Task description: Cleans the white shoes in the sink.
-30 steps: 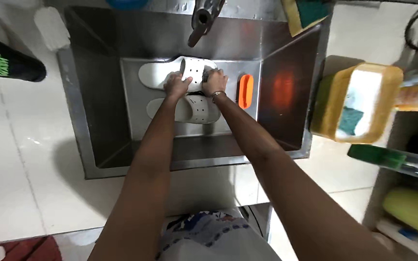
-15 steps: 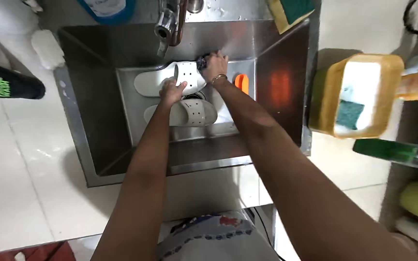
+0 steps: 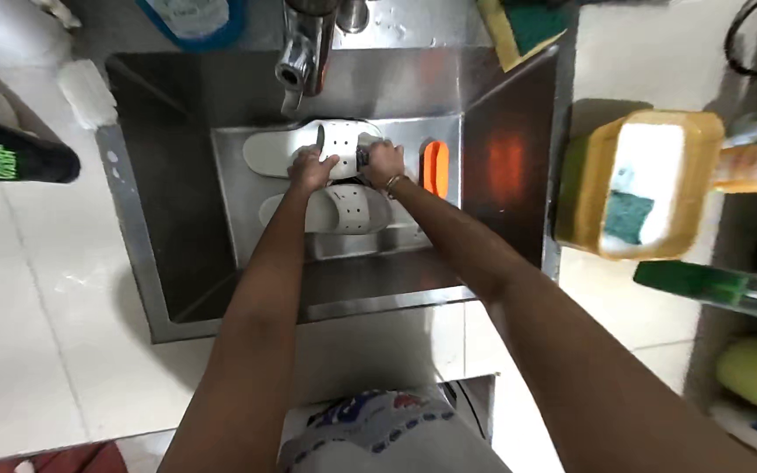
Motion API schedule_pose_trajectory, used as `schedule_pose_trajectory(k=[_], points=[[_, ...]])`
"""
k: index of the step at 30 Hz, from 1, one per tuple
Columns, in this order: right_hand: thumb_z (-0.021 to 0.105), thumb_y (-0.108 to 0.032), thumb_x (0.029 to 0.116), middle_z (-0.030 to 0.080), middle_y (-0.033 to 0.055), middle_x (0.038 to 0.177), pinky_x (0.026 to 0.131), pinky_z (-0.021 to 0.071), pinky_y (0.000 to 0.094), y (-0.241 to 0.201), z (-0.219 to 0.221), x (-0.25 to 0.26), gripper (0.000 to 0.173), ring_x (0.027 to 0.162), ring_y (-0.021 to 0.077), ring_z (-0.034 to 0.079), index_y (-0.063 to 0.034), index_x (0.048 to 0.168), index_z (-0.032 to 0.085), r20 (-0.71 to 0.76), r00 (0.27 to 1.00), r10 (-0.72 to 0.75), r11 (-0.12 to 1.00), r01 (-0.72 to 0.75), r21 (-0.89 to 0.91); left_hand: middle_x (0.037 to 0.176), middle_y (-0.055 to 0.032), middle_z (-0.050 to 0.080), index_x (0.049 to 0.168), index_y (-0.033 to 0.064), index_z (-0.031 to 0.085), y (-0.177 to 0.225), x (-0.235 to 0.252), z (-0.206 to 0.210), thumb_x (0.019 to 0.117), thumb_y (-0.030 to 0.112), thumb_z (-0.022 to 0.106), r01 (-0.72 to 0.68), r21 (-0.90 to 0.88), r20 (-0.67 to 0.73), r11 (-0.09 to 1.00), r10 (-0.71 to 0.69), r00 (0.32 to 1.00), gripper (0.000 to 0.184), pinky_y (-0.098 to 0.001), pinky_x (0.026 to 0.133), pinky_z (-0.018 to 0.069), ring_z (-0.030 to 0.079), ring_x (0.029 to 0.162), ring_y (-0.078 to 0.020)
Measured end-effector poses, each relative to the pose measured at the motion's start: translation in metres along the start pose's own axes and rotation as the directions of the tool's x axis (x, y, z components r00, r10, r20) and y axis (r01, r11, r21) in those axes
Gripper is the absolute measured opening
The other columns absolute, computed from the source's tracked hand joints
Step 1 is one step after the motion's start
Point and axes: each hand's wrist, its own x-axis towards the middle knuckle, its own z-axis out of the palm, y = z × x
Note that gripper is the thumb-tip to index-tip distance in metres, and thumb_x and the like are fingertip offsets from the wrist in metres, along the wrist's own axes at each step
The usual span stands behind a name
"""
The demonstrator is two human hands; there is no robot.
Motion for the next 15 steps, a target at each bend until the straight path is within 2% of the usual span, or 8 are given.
schedule_pose_trajectory(k=[2, 4, 6, 8, 9, 10, 13, 15], points=[[0.072, -0.029, 0.0923, 0.064, 0.0255, 0.133, 0.111, 0.0354, 0.0655, 0.0, -0.015, 0.018, 0.043, 0.132, 0.0435, 0.054, -0.0003, 0.124, 0.07, -0.119, 0.987, 0.105, 0.989, -0.092, 0.115, 0.156, -0.0273, 0.043, 0.15, -0.0003, 0.049, -0.002, -0.002, 0.002, 0.1065, 0.05, 0.05, -0.002, 0.003, 0.009, 1.0, 0.002, 1.0, 0.066, -0.0693, 0.116, 0.0262, 0.036, 0.148, -0.0446], [0.071, -0.025, 0.0915, 0.065, 0.0187, 0.135, 0.111, 0.0375, 0.0615, -0.003, -0.016, 0.033, 0.038, 0.134, 0.0384, 0.054, -0.0053, 0.123, 0.072, -0.248, 0.96, 0.126, 0.988, -0.099, 0.12, 0.156, -0.0264, 0.043, 0.149, 0.0003, 0.05, -0.001, -0.001, 0.004, 0.1067, 0.049, 0.049, 0.004, 0.004, 0.0, 1.0, -0.004, 1.0, 0.064, -0.0685, 0.116, 0.0273, 0.036, 0.148, -0.0433], [0.069, -0.015, 0.0899, 0.064, 0.0188, 0.137, 0.11, 0.0365, 0.0611, -0.005, -0.007, 0.032, 0.034, 0.135, 0.0393, 0.052, -0.0021, 0.122, 0.072, -0.204, 0.979, 0.029, 0.999, -0.024, 0.027, 0.156, -0.0253, 0.044, 0.149, 0.0028, 0.051, -0.002, 0.004, 0.004, 0.1061, 0.05, 0.051, 0.007, 0.014, -0.017, 1.0, -0.006, 1.0, 0.063, -0.0676, 0.115, 0.0284, 0.037, 0.147, -0.0426], [0.072, -0.017, 0.0898, 0.064, 0.0234, 0.133, 0.108, 0.0361, 0.064, 0.001, -0.01, 0.014, 0.035, 0.132, 0.0434, 0.053, 0.001, 0.12, 0.072, -0.023, 0.998, -0.061, 0.995, 0.059, -0.081, 0.155, -0.0257, 0.045, 0.148, 0.0029, 0.052, -0.004, 0.001, 0.006, 0.1057, 0.049, 0.052, -0.001, 0.008, -0.01, 1.0, 0.001, 1.0, 0.063, -0.0682, 0.115, 0.0292, 0.038, 0.146, -0.0427], [0.072, -0.02, 0.0906, 0.065, 0.0226, 0.132, 0.108, 0.0358, 0.0638, 0.004, -0.017, 0.013, 0.035, 0.131, 0.0428, 0.054, 0.0005, 0.119, 0.072, 0.002, 0.995, -0.096, 0.991, 0.095, -0.096, 0.154, -0.0259, 0.045, 0.148, 0.0026, 0.052, -0.003, 0.003, 0.003, 0.1058, 0.049, 0.052, -0.008, 0.0, -0.01, 1.0, 0.008, 1.0, 0.063, -0.0685, 0.114, 0.0293, 0.039, 0.146, -0.043], [0.072, -0.022, 0.0915, 0.066, 0.0209, 0.132, 0.108, 0.036, 0.0632, 0.007, -0.022, 0.016, 0.035, 0.13, 0.0414, 0.055, -0.0002, 0.119, 0.072, -0.043, 0.993, -0.11, 0.992, 0.106, -0.073, 0.153, -0.026, 0.046, 0.147, 0.0026, 0.052, -0.003, 0.004, 0.002, 0.106, 0.049, 0.052, -0.011, -0.011, -0.011, 1.0, 0.011, 1.0, 0.062, -0.0685, 0.114, 0.0297, 0.04, 0.145, -0.0434], [0.072, -0.028, 0.0923, 0.068, 0.0123, 0.134, 0.111, 0.0381, 0.0583, 0.005, -0.018, 0.038, 0.035, 0.131, 0.0343, 0.057, -0.008, 0.121, 0.074, -0.24, 0.971, -0.012, 1.0, 0.018, 0.023, 0.154, -0.0259, 0.045, 0.147, 0.0018, 0.053, -0.001, 0.003, 0.002, 0.1057, 0.049, 0.052, 0.011, -0.026, -0.006, 1.0, -0.011, 1.0, 0.062, -0.0678, 0.115, 0.0296, 0.04, 0.145, -0.0427], [0.07, -0.018, 0.09, 0.066, 0.0126, 0.136, 0.11, 0.0372, 0.0583, -0.002, -0.005, 0.045, 0.035, 0.134, 0.0344, 0.053, -0.0071, 0.123, 0.073, -0.258, 0.966, 0.01, 1.0, -0.007, 0.014, 0.153, -0.0263, 0.046, 0.144, 0.0001, 0.055, 0.0, 0.005, 0.001, 0.1054, 0.049, 0.053, 0.014, -0.008, -0.006, 1.0, -0.014, 1.0, 0.062, -0.0682, 0.114, 0.0299, 0.04, 0.145, -0.0427]])
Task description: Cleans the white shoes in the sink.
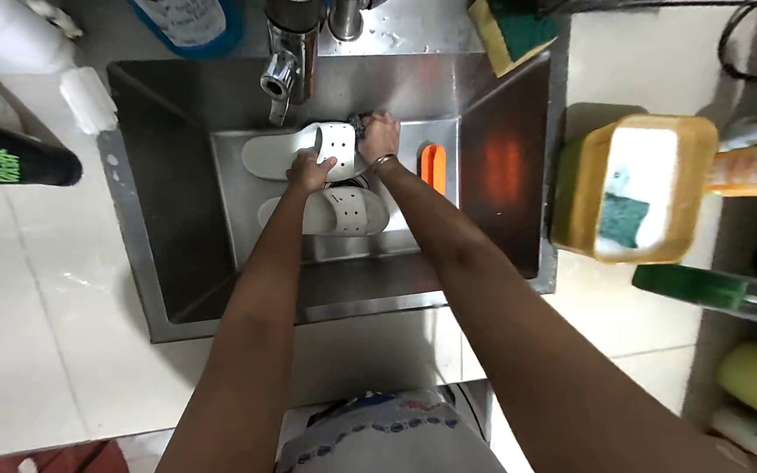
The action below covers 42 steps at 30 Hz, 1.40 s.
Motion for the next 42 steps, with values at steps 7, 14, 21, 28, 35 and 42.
schedule_pose_trajectory(k=[7, 14, 21, 28, 35, 42], points=[[0.07, -0.025, 0.0928, 0.068, 0.0195, 0.129, 0.108, 0.038, 0.0646, 0.0, -0.023, -0.014, 0.033, 0.13, 0.0402, 0.057, -0.006, 0.12, 0.074, 0.138, 0.986, 0.092, 0.988, -0.107, 0.107, 0.155, -0.0259, 0.045, 0.147, 0.0007, 0.052, -0.004, 0.0, 0.003, 0.1054, 0.048, 0.053, -0.011, -0.022, -0.008, 1.0, 0.01, 1.0, 0.063, -0.0687, 0.114, 0.0301, 0.04, 0.145, -0.0436], [0.071, -0.02, 0.09, 0.064, 0.0267, 0.132, 0.109, 0.0335, 0.0703, -0.004, -0.034, -0.018, 0.038, 0.132, 0.0458, 0.053, -0.0001, 0.122, 0.07, 0.348, 0.938, 0.008, 0.989, 0.043, -0.138, 0.153, -0.025, 0.048, 0.148, 0.0033, 0.052, -0.003, -0.005, 0.004, 0.105, 0.049, 0.054, 0.003, -0.018, -0.016, 1.0, -0.004, 1.0, 0.062, -0.0679, 0.115, 0.0302, 0.042, 0.144, -0.0424], [0.071, -0.016, 0.0894, 0.061, 0.0261, 0.137, 0.109, 0.0387, 0.0645, -0.02, -0.021, -0.017, 0.041, 0.133, 0.044, 0.054, 0.0, 0.127, 0.067, 0.236, 0.963, 0.128, 0.991, -0.133, 0.006, 0.153, -0.0259, 0.046, 0.146, 0.0018, 0.054, -0.003, 0.002, 0.001, 0.1054, 0.05, 0.052, 0.002, -0.005, -0.022, 1.0, -0.003, 1.0, 0.063, -0.0672, 0.115, 0.0304, 0.041, 0.144, -0.043], [0.08, -0.03, 0.0881, 0.069, 0.0253, 0.119, 0.102, 0.0449, 0.0682, 0.031, -0.069, -0.085, 0.042, 0.118, 0.0445, 0.063, -0.0008, 0.117, 0.072, 0.36, 0.933, 0.004, 0.989, -0.057, 0.136, 0.131, -0.0271, 0.062, 0.138, -0.0048, 0.053, -0.018, -0.017, -0.004, 0.0975, 0.042, 0.068, -0.214, -0.057, -0.111, 0.975, 0.207, 0.972, 0.064, -0.0528, 0.108, 0.0473, 0.06, 0.125, -0.0373], [0.069, -0.017, 0.0927, 0.067, 0.0192, 0.128, 0.101, 0.042, 0.0608, 0.035, 0.012, -0.118, 0.034, 0.126, 0.0422, 0.056, -0.0047, 0.124, 0.073, 0.318, 0.917, -0.242, 0.965, 0.261, -0.017, 0.12, -0.0308, 0.066, 0.125, -0.0063, 0.064, -0.016, -0.098, 0.041, 0.0954, 0.057, 0.066, 0.055, 0.116, 0.217, 0.992, -0.08, 0.973, 0.07, -0.0705, 0.101, 0.0441, 0.062, 0.118, -0.0484], [0.077, -0.027, 0.0906, 0.069, 0.0271, 0.112, 0.093, 0.0473, 0.0709, 0.036, -0.057, -0.13, 0.032, 0.113, 0.0474, 0.064, 0.0012, 0.104, 0.073, 0.609, 0.777, -0.157, 0.964, 0.254, -0.076, 0.126, -0.0339, 0.063, 0.125, -0.0078, 0.064, -0.025, -0.082, 0.045, 0.1024, 0.048, 0.06, -0.042, 0.133, 0.288, 0.99, 0.002, 0.958, 0.06, -0.0749, 0.105, 0.0368, 0.055, 0.126, -0.0526]])
